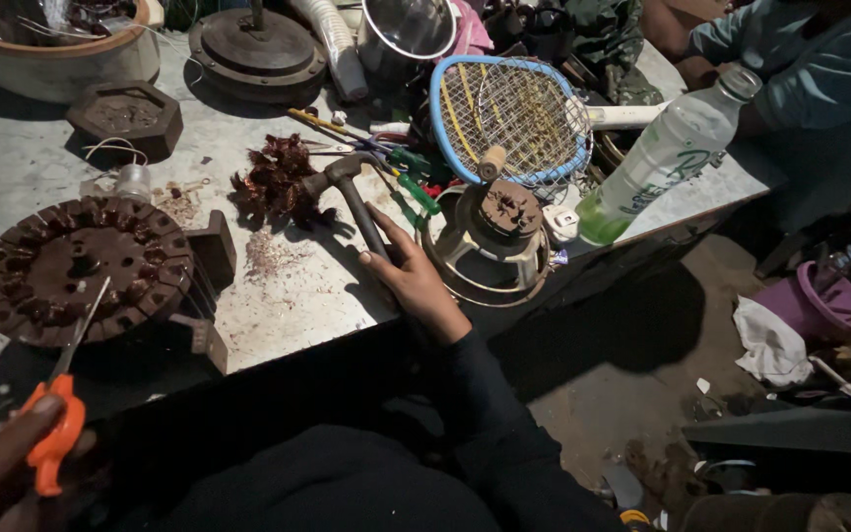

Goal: The person uses a hammer and a screwdriver to work on a circular electrical component, likely a motor stator, on a cluttered workbench. They repeatedly strike the component and use the screwdriver to pry or adjust parts while another person sits nearby.

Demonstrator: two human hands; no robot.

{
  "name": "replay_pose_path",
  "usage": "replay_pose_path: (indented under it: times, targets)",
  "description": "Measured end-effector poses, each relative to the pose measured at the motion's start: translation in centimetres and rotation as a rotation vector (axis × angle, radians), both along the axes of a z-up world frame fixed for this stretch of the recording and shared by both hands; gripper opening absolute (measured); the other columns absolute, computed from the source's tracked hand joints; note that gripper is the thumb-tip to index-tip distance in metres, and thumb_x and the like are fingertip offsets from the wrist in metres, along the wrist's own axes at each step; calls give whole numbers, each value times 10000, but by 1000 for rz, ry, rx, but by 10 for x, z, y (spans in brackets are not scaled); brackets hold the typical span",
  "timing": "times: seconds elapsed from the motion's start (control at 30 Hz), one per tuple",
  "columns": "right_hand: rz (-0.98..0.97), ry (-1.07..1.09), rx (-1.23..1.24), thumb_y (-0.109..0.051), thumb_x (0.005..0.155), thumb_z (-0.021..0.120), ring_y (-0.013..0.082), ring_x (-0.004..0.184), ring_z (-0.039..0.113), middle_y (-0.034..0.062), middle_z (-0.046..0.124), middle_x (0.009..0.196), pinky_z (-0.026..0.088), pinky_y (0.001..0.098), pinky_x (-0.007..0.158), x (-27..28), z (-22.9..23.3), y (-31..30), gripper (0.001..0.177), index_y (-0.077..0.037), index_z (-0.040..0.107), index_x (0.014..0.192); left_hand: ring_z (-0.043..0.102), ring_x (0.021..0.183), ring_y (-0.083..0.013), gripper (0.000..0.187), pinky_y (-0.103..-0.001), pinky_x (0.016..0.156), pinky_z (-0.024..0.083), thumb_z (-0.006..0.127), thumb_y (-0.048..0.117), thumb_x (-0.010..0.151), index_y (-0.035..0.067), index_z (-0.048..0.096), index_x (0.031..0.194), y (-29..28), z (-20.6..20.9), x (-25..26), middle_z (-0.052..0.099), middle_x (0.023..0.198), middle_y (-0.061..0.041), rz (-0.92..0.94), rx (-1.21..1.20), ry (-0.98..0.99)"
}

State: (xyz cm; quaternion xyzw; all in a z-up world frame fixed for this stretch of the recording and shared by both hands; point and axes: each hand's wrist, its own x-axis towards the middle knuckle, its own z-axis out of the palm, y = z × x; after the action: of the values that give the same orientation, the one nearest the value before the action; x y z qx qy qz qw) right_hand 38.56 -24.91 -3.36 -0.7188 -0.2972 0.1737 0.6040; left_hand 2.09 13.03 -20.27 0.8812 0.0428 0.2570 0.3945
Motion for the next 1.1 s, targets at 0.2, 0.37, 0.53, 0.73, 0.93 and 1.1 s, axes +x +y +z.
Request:
replay_pose_path:
  times: [0.2, 0.37, 0.53, 0.73, 0.93, 1.1]
  targets:
    - [15, 108, 30, -170, 942, 685, 81, 586, 412, -12, 494, 754, 339, 249, 497, 0, 1, 0, 712, -191, 392, 1591, 594, 1296, -353, 507, -521, 1080, 498, 662, 156, 853, 71, 530, 1335, 6, 27, 7, 565, 1440, -206, -34, 123, -60]
    - [31, -39, 37, -161, 987, 706, 49, 768, 462, -31, 595, 951, 420, 225, 658, 4, -6, 0, 695, -167, 393, 1607, 556, 1373, -371, 535, -552, 1141, 461, 685, 178, 826, 87, 515, 1325, -16, 96, 32, 539, 1469, -200, -181, 361, -184]
    - [34, -27, 67, -150, 990, 710, 59, 834, 465, -22, 556, 1046, 422, 239, 708, 5, -10, 0, 692, -157, 414, 1615, 538, 1399, -414, 562, -586, 1168, 420, 685, 168, 791, 86, 516, 1321, -82, 165, 49, 549, 1458, -217, -178, 400, -309]
    - [-30, 29, -47, -172, 974, 712, 114, 817, 471, 85, 557, 1064, 416, 272, 708, 6, -10, -2, 727, -163, 416, 1639, 586, 1313, -420, 561, -589, 1131, 416, 696, 156, 736, 93, 545, 1273, -112, 203, 59, 623, 1359, -207, -145, 558, -239]
    - [28, -198, 40, -153, 1017, 718, 66, 984, 546, 14, 594, 1196, 479, 242, 846, 6, -7, 0, 668, -122, 410, 1609, 651, 1267, -409, 317, -551, 1196, 446, 610, 127, 937, 69, 459, 1209, -118, 164, 65, 634, 1265, -227, -38, 192, -501]
    - [-44, 128, -53, -164, 949, 688, 125, 626, 419, 45, 513, 811, 344, 280, 547, 1, -3, 0, 738, -189, 396, 1626, 668, 1138, -304, 272, -433, 1169, 448, 547, 238, 1144, 60, 427, 1311, -136, 142, 78, 641, 1241, -192, 112, 47, -721]
